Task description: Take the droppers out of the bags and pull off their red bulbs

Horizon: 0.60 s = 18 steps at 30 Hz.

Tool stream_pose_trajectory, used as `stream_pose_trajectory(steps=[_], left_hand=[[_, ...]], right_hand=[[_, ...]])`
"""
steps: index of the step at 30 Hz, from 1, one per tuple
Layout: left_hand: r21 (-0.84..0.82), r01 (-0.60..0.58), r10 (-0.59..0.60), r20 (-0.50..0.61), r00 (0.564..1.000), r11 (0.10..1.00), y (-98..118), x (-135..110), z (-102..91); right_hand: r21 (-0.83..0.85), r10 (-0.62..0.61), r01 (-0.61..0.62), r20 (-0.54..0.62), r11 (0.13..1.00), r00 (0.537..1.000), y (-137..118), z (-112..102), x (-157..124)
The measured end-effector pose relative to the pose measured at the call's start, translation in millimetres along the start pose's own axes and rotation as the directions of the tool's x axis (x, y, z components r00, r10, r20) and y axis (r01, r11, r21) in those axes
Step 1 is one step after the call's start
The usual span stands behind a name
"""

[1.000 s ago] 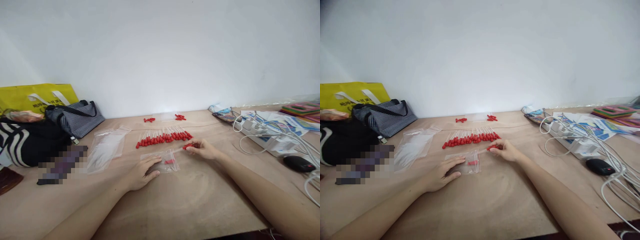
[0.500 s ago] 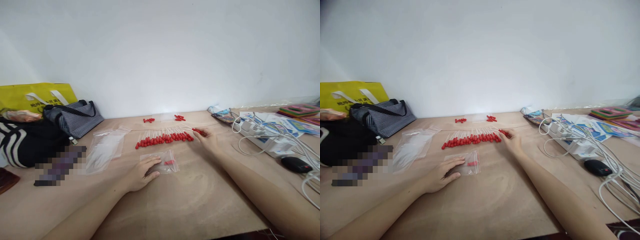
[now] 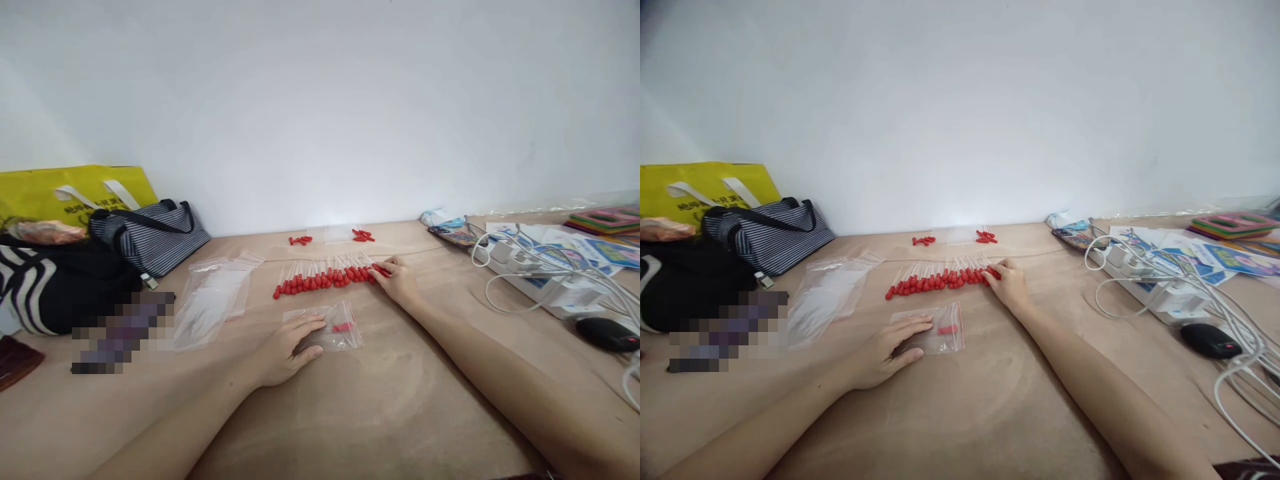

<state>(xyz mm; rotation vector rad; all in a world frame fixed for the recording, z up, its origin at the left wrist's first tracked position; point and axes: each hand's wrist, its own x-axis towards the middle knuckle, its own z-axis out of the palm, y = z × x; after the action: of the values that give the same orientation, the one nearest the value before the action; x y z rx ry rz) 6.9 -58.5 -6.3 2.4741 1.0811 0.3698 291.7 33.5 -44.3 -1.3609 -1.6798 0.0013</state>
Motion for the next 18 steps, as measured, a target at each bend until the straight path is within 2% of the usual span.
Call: stream_pose_trajectory(steps=[6, 10, 13, 18], left_hand=[[-0.01, -0.008, 0.007, -0.014, 1.0, 1.0, 3, 1, -1.8], [0.008, 0.0, 0.0, -0.005, 1.0, 1.0, 5, 1, -2.6], [0.021, 0.008, -0.008, 0.002, 1.0, 1.0, 5, 1, -2.5], [0.028, 0.013, -0.013, 0.016, 1.0, 1.0, 6, 2, -3.2]], right_hand=[[-0.106, -0.025, 0.028, 0.025, 0.994, 0.999, -1, 1, -2], [-0.22, 0.015, -0.005, 0.044, 0.975, 0.999, -5, -1, -2], [-0.205, 0.077, -0.07, 0.025, 0.976, 0.997, -6, -3, -4], [-0.086, 0.135, -0.137, -0.027, 0.987, 0.991, -7, -14, -9]])
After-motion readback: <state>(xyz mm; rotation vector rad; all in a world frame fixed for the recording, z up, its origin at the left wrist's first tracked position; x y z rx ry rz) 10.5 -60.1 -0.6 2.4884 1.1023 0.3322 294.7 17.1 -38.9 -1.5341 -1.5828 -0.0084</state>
